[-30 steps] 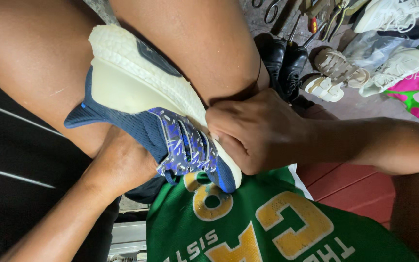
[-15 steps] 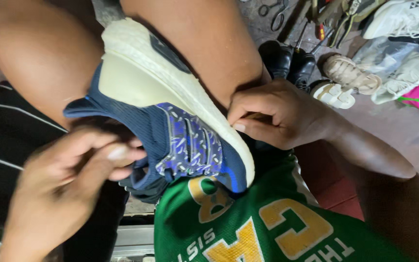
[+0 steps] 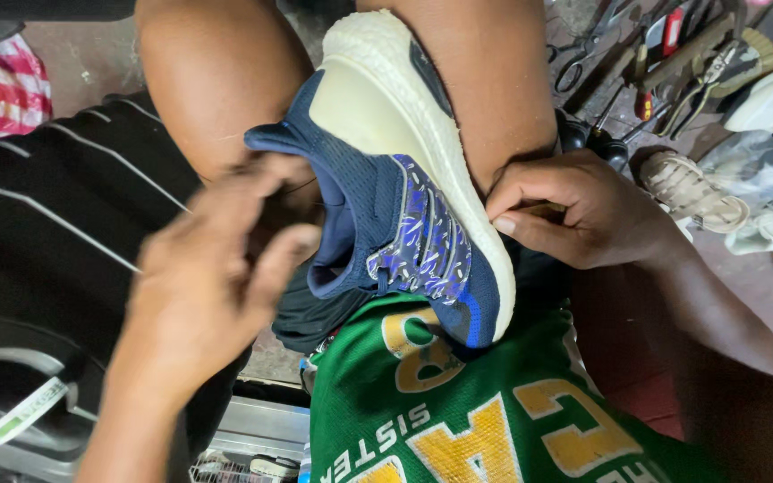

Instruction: The person sews the sole of a blue and white sneaker using a needle and thread. They repeatedly push the needle through the shoe's edge and pull the thread to secure the sole.

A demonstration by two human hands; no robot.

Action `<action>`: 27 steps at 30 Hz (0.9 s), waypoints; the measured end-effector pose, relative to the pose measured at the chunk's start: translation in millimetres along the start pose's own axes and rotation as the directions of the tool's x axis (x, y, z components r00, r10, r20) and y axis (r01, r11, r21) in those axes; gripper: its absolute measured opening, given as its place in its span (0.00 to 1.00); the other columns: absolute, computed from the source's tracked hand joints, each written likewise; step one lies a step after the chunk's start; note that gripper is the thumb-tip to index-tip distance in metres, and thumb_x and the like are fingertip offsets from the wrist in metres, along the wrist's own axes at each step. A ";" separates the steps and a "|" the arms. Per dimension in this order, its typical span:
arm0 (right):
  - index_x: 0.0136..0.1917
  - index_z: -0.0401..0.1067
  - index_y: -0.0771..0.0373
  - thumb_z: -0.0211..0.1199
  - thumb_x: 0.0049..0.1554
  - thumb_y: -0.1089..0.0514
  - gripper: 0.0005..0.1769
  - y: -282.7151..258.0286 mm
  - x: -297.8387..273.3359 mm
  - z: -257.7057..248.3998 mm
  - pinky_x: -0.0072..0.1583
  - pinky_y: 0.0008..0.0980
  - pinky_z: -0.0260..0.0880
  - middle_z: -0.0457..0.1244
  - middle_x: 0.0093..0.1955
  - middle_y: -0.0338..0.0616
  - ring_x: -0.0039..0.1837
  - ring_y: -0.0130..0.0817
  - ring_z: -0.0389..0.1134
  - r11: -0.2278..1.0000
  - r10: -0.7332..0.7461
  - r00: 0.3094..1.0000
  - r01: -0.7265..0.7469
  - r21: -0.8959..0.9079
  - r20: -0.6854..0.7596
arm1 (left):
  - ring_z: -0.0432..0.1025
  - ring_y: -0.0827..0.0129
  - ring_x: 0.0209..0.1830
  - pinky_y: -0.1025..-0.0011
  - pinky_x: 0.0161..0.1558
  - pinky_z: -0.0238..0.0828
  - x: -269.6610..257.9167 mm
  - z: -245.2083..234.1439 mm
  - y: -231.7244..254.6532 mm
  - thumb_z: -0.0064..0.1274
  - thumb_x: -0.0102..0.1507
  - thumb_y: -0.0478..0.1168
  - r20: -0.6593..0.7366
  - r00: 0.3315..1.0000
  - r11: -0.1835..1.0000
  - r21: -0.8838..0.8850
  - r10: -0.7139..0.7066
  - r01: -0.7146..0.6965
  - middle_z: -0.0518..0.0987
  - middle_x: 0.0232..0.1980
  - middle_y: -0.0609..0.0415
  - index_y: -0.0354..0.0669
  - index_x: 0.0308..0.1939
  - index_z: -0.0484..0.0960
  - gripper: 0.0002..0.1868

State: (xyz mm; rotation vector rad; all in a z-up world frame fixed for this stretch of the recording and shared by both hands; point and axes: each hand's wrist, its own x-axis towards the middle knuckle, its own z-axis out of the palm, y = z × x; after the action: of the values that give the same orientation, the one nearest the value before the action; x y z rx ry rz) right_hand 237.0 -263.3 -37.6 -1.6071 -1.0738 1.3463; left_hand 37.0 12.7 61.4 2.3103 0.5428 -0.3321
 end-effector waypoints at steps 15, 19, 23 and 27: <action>0.49 0.75 0.63 0.61 0.58 0.60 0.06 -5.6 2.7 -0.3 0.34 0.26 0.60 0.68 0.36 0.36 0.30 0.20 0.63 1.000 -0.025 0.999 0.025 0.013 0.030 | 0.69 0.75 0.29 0.80 0.26 0.63 -17.1 -10.1 -28.5 0.54 0.68 0.39 0.133 0.978 0.475 -0.858 -0.159 0.194 0.81 0.41 0.49 0.39 0.41 0.79 0.06; 0.50 0.74 0.64 0.61 0.59 0.61 0.07 -11.7 2.0 -1.3 0.35 0.26 0.61 0.67 0.38 0.37 0.31 0.21 0.63 0.998 -0.056 0.998 0.055 0.032 0.027 | 0.65 0.79 0.25 0.82 0.26 0.61 -4.3 5.7 -25.7 0.48 0.75 0.38 0.223 0.943 0.216 -0.936 -0.248 0.279 0.79 0.35 0.53 0.39 0.46 0.79 0.07; 0.50 0.74 0.64 0.61 0.59 0.62 0.06 -17.9 3.9 0.7 0.37 0.28 0.64 0.67 0.37 0.39 0.32 0.24 0.66 0.999 -0.046 0.999 0.045 0.005 0.023 | 0.66 0.77 0.20 0.77 0.23 0.62 10.8 20.1 -2.3 0.48 0.73 0.39 0.224 0.927 0.800 -0.471 -0.299 0.372 0.75 0.26 0.54 0.39 0.41 0.82 0.10; 0.52 0.72 0.65 0.58 0.62 0.64 0.06 -25.1 4.2 4.7 0.47 0.30 0.72 0.69 0.46 0.43 0.47 0.32 0.74 0.987 -0.162 0.986 0.162 -0.012 -0.037 | 0.73 0.75 0.17 0.74 0.23 0.67 21.3 21.5 3.3 0.50 0.69 0.35 0.200 0.971 0.966 -0.196 -0.127 0.167 0.77 0.22 0.52 0.34 0.36 0.79 0.09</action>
State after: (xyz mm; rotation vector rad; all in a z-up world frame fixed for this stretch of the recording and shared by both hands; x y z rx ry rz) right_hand 229.5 -250.3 -16.5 -1.5107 -1.1625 1.2005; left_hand 55.5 1.4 40.1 2.0142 0.6259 -0.5305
